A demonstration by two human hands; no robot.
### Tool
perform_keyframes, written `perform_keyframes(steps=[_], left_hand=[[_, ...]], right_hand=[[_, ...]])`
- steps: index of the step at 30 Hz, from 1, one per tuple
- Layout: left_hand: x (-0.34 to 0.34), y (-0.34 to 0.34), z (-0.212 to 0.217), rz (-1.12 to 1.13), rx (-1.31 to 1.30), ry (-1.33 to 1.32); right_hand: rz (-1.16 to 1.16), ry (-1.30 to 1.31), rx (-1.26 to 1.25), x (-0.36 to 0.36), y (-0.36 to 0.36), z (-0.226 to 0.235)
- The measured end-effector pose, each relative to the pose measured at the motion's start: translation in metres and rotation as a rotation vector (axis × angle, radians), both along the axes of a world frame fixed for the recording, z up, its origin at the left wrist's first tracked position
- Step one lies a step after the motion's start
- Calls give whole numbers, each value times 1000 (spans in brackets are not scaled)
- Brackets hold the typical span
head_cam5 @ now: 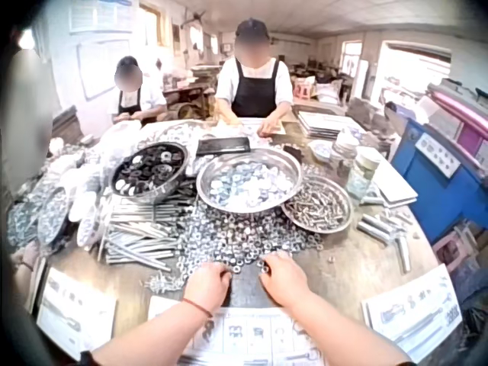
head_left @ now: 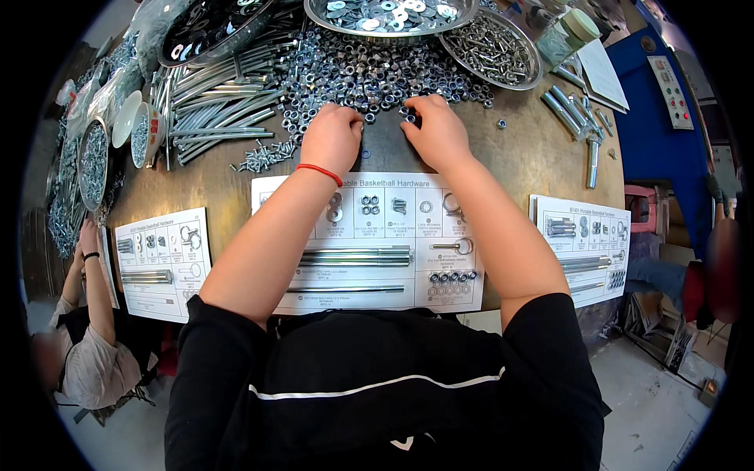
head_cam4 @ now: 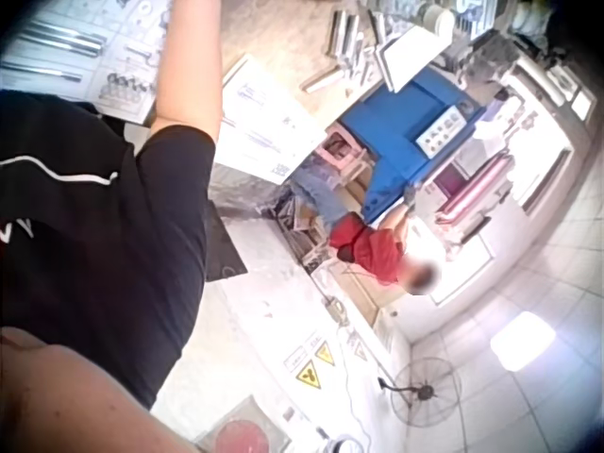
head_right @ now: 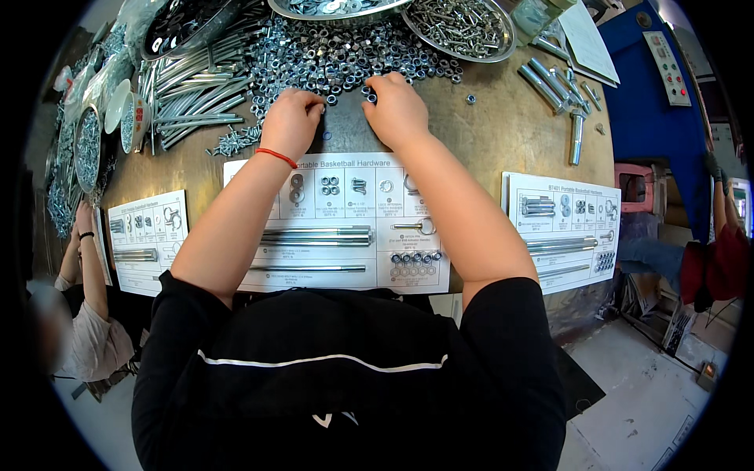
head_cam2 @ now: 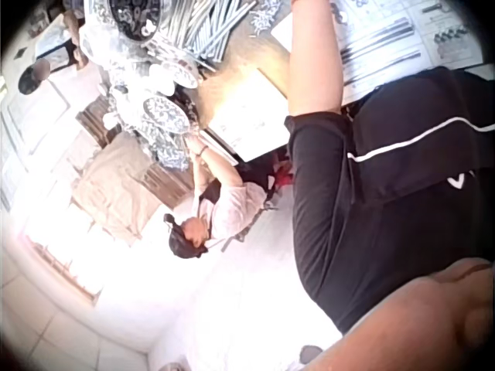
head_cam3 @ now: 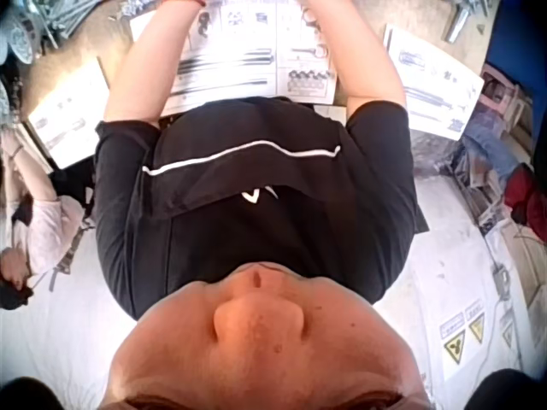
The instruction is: The person sorts small metal hardware components, including nuts, washers, and bolts, from a large pile on a table into designated sections on a printed instruction sheet. They repeatedly pick up individual pieces, place them on the sheet, and occasionally adjust the sheet's position.
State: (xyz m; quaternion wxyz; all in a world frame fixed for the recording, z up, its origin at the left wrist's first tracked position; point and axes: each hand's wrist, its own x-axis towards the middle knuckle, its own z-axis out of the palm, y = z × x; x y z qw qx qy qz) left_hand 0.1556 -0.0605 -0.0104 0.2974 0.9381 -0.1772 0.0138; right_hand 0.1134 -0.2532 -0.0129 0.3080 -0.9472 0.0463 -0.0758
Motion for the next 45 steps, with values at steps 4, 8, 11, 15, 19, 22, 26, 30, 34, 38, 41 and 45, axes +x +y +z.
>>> perform_keyframes(steps=[4, 8, 11, 15, 19, 22, 26, 30, 34, 38, 41, 45], left_hand=[[-5, -10, 4, 7, -1, -27], [3, -19, 3, -79, 174, -16], [-5, -17, 12, -133, 83, 17], [-78, -23, 47, -332, -128, 77], [-167, -13, 45, -682, -174, 5], [-208, -16, 29, -808, -113, 45], [-228, -26, 15, -764, -52, 43], [-231, -31, 25, -604, -102, 62], [-227, -30, 18, -565, -85, 56], [-223, -31, 15, -593, -68, 38], [-222, -31, 15, -601, -77, 36], [-218, -32, 13, -623, -52, 56]], right_hand=[[48, -5, -6, 2, 4, -5], [110, -38, -61, -1, -1, -5], [142, -70, 77, -37, -9, 24], [111, -61, 165, -132, -36, 52], [148, 171, 192, -231, -44, 65], [263, 47, 105, -272, -40, 43], [207, 51, 88, -284, -32, 24], [113, 159, 265, -275, -32, 34], [235, 108, 252, -263, -39, 28], [288, 80, 210, -257, -40, 23], [265, 139, 232, -256, -39, 28], [274, 157, 214, -253, -40, 29]])
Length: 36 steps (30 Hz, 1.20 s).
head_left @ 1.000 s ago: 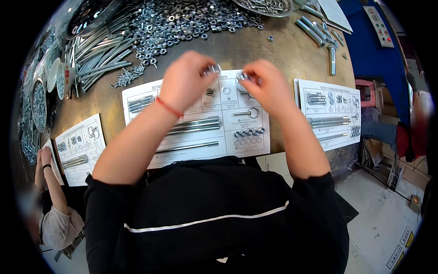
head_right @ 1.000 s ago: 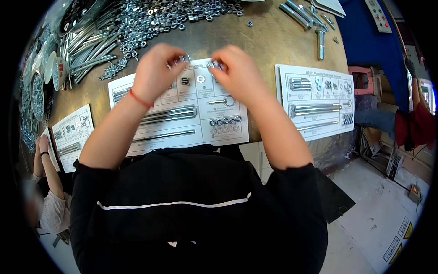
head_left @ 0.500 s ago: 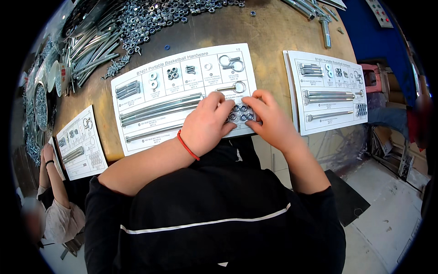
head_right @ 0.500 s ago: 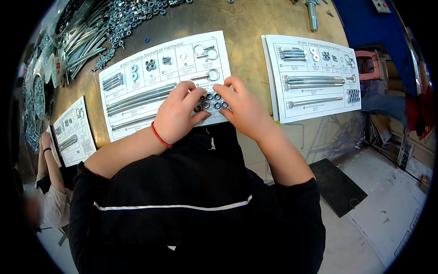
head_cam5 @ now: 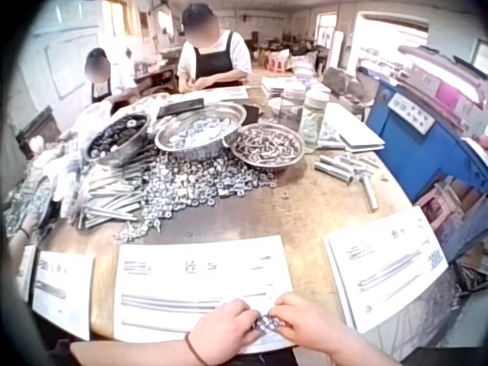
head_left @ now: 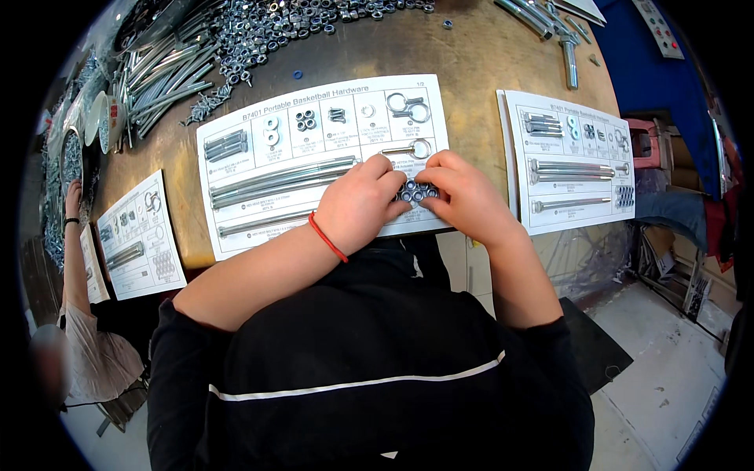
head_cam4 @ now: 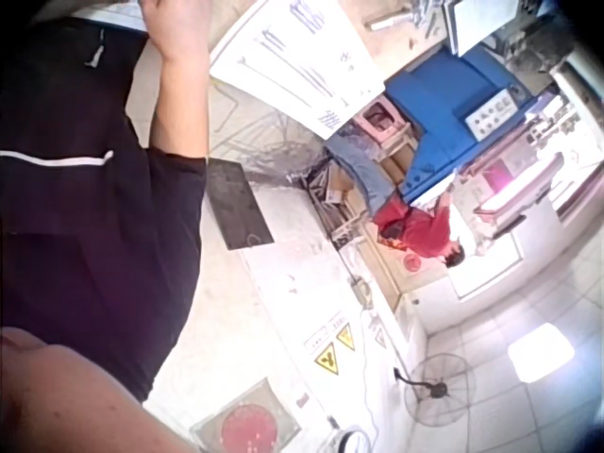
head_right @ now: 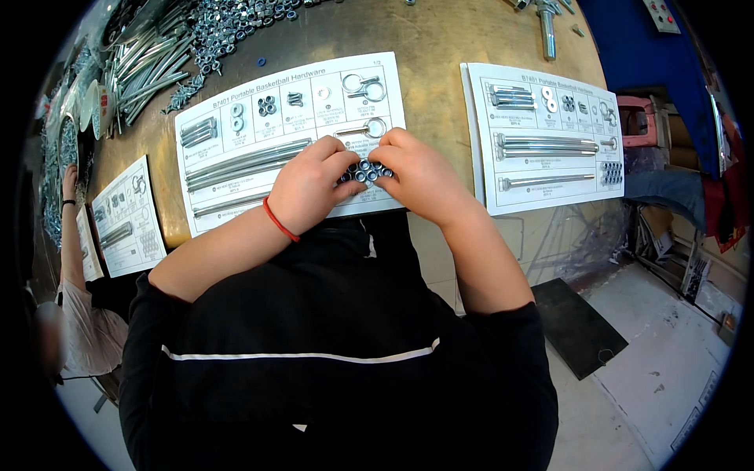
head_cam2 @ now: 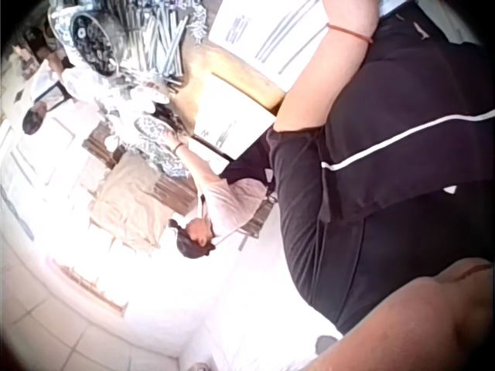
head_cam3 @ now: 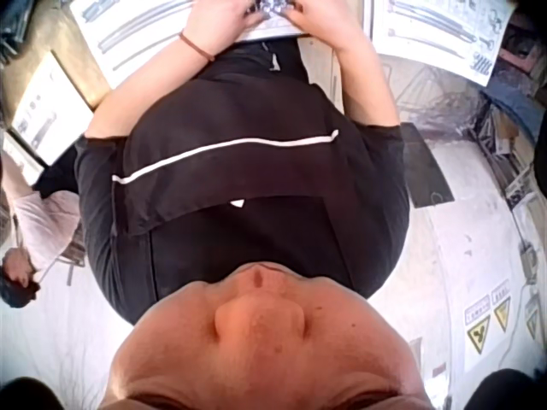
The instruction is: The person sorts small metal hardware components, including nuts, washers, and bolts, from a large pile on a table into designated sections on a printed instruction sheet. They repeatedly pick up individual pieces, place them on the sheet, and occasionally adjust the sheet's position.
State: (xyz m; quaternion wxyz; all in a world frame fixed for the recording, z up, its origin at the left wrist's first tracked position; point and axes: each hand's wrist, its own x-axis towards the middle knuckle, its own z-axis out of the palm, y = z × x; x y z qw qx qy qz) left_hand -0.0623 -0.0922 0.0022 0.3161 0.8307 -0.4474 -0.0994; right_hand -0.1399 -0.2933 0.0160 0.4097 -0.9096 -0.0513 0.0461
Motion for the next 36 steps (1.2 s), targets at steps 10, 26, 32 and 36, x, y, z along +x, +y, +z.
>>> perform_keyframes(steps=[10, 26, 32, 36], left_hand=[[128, 1, 27, 401, 34, 63], [202, -45, -11, 382, 24, 1], [195, -28, -9, 344, 31, -1], [190, -24, -4, 328, 45, -9]], right_hand=[[-351, 12, -126, 90, -19, 59], [-349, -114, -88, 230, -13, -36], [-331, -106, -32, 211, -17, -33], [-306, -83, -75, 202, -23, -32]])
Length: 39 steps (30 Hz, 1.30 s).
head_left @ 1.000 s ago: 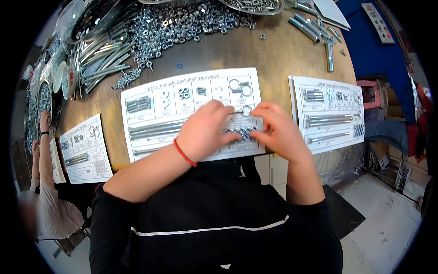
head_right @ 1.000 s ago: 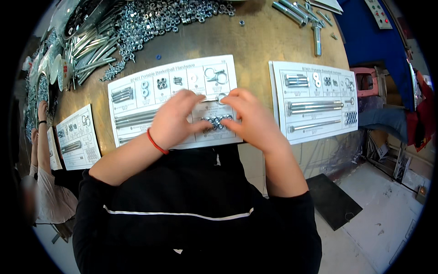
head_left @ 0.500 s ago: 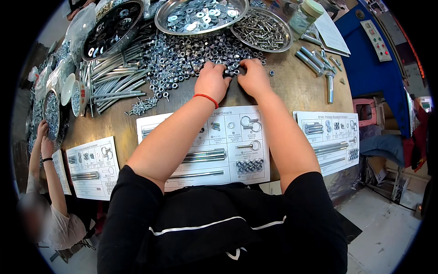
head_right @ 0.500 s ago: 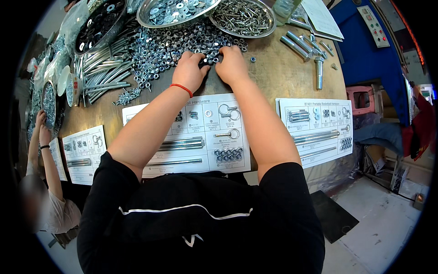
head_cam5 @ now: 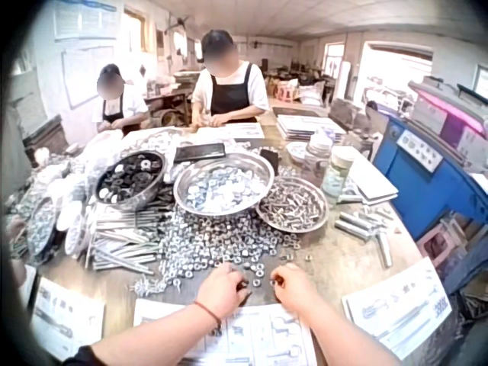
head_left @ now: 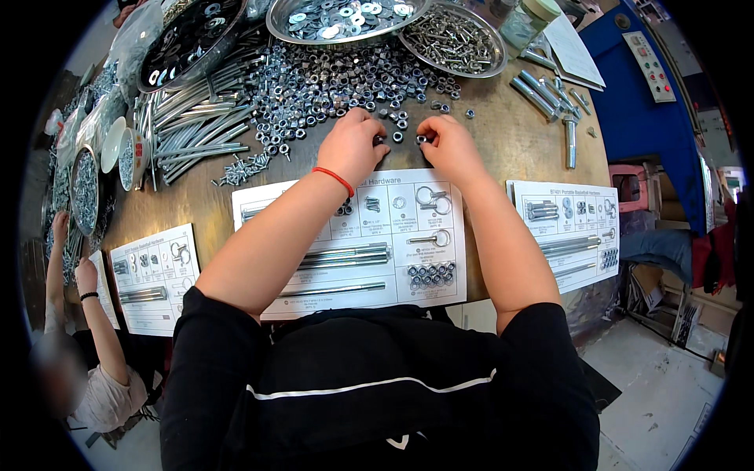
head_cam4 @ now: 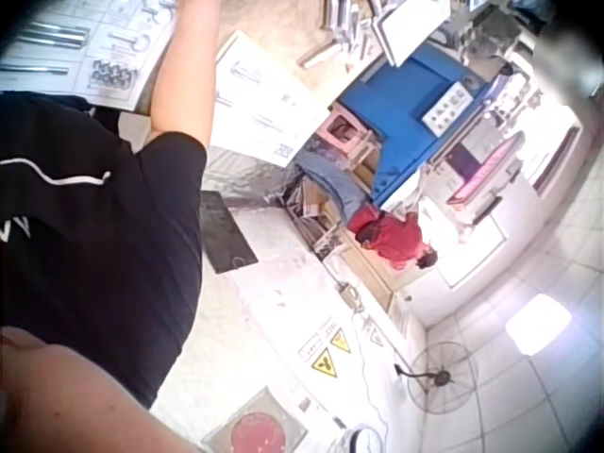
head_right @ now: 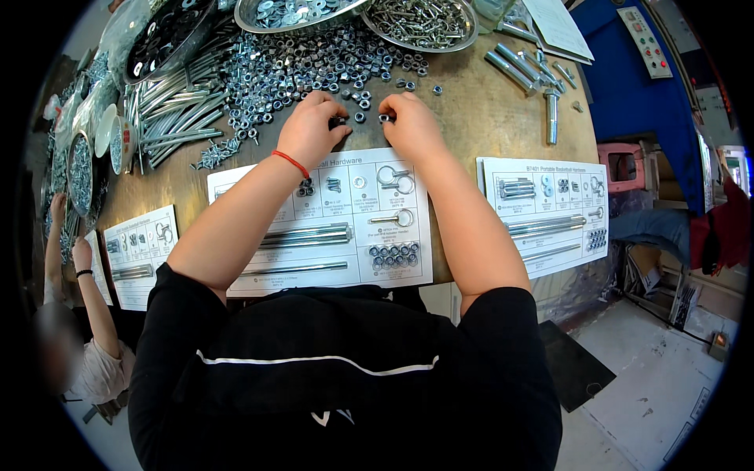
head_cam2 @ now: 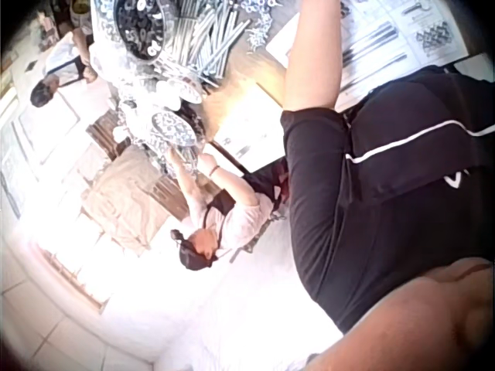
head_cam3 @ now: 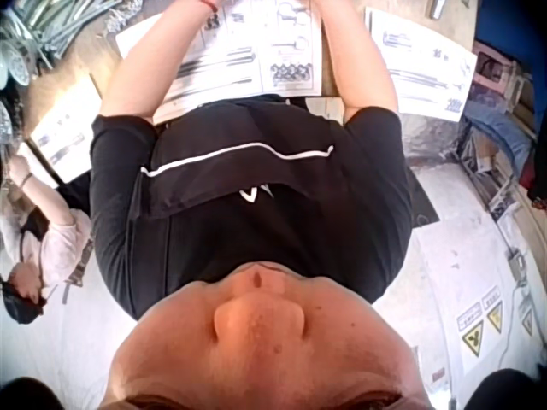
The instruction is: The person sorts small metal hardware components, including nuts, washers, and bolts, from a large pile on a table into designated sections on a printed instruction sheet. They repeatedly pick up individual pieces, place them on the sheet, and occasionally adjust the sheet's position.
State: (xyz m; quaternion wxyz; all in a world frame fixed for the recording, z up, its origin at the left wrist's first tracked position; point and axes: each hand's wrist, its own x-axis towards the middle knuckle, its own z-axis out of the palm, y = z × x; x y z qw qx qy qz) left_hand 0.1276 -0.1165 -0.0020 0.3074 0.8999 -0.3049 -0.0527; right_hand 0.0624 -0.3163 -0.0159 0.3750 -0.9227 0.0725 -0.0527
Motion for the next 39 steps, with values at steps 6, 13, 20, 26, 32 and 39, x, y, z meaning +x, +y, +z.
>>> perform_keyframes(steps=[6, 13, 20, 26, 32, 39], left_hand=[[-13, 19, -5, -101, -39, -98], [-15, 27, 12, 91, 29, 88], [-6, 11, 3, 66, 87, 106], [-8, 7, 9, 52, 104, 135], [-13, 1, 9, 21, 119, 62], [-12, 1, 1, -24, 82, 65]], right_hand=[[-29, 15, -15, -3, -4, 3], [-71, -21, -62, 9, -7, 0], [178, -81, -128, 8, 29, 9], [133, 25, 30, 22, 6, 14], [284, 24, -150, 30, 4, 19], [198, 277, -285, 7, -9, 28]])
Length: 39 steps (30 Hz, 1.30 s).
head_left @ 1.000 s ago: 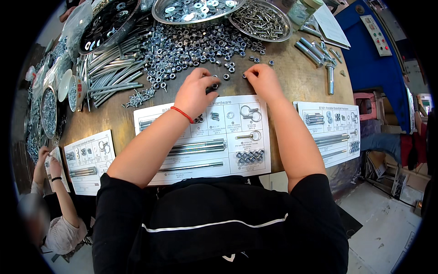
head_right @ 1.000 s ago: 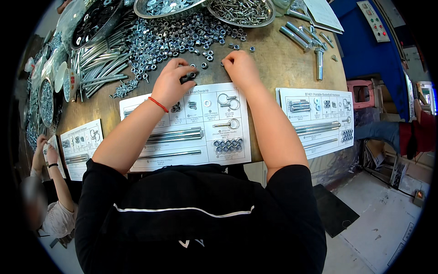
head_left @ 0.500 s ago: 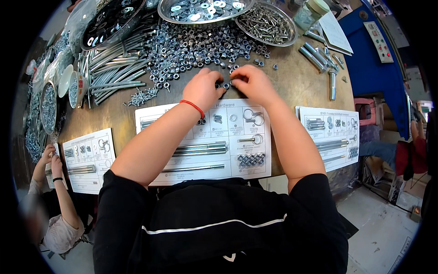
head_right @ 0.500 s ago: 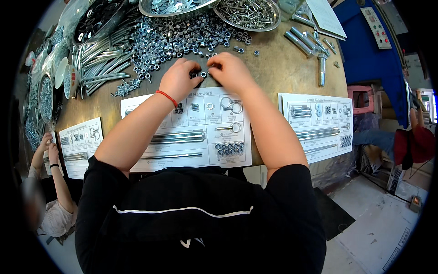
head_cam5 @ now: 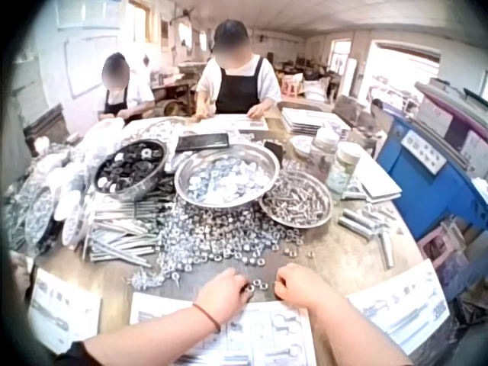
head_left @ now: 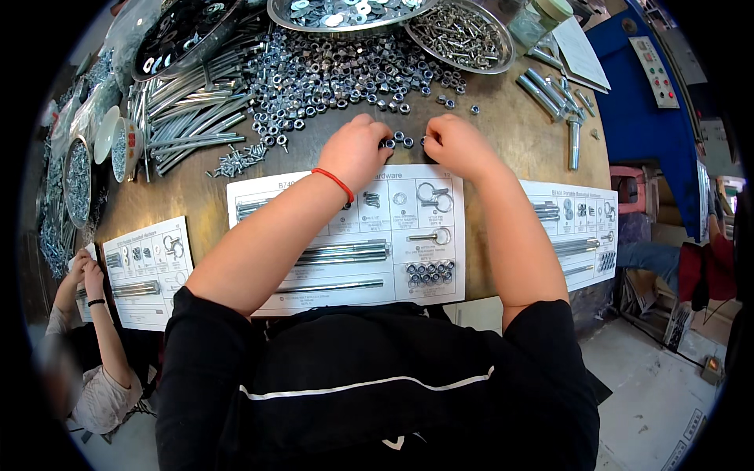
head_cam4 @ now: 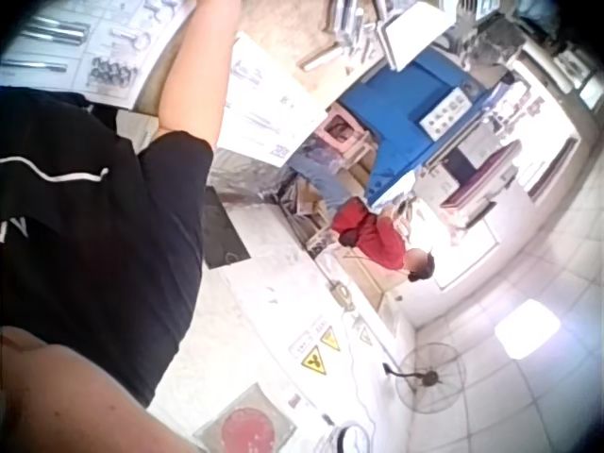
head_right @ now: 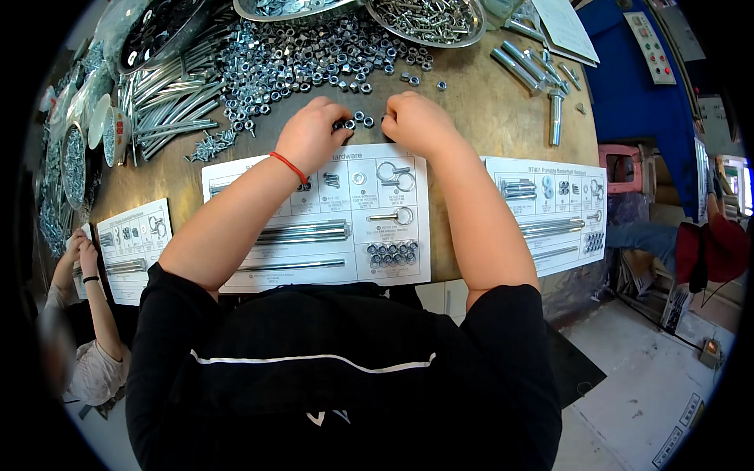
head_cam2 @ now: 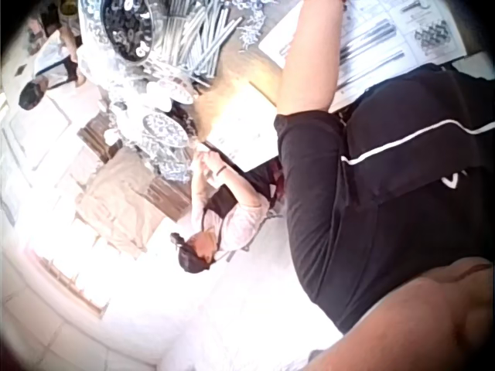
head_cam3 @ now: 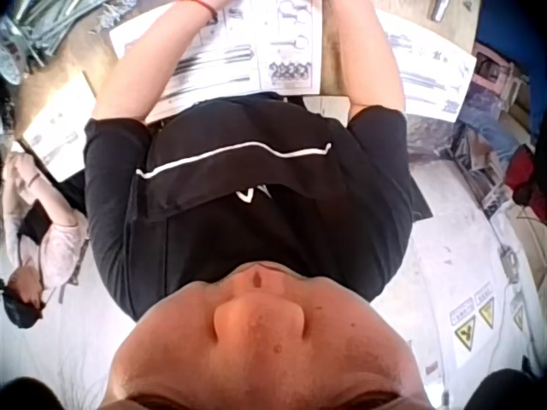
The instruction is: The person sorts small metal hardware components, including nuts, washers, and bolts, from a large pile on a table into designated sections on a printed instruction sheet. They repeatedly pick up individual pieces, place them on the sheet, and occasionally adjust the sheet's position.
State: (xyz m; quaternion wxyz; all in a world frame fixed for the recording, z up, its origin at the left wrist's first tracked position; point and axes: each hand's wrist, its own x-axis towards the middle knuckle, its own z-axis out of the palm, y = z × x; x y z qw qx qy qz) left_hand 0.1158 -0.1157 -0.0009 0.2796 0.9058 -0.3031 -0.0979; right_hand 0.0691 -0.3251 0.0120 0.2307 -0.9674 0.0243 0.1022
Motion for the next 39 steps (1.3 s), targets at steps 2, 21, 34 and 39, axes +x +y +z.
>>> perform_keyframes(steps=[2, 21, 34, 39], left_hand=[[0, 3, -1, -1, 3, 9], [-55, 85, 46, 120, -147, 15], [-189, 56, 21, -363, -195, -40], [-206, 47, 11, -352, -123, -46]], right_hand=[[-106, -56, -63, -6, 5, 3], [19, -330, 47, 3, 54, -25], [202, -452, 179, -220, 47, 27], [135, -427, 180, -252, 59, 0]])
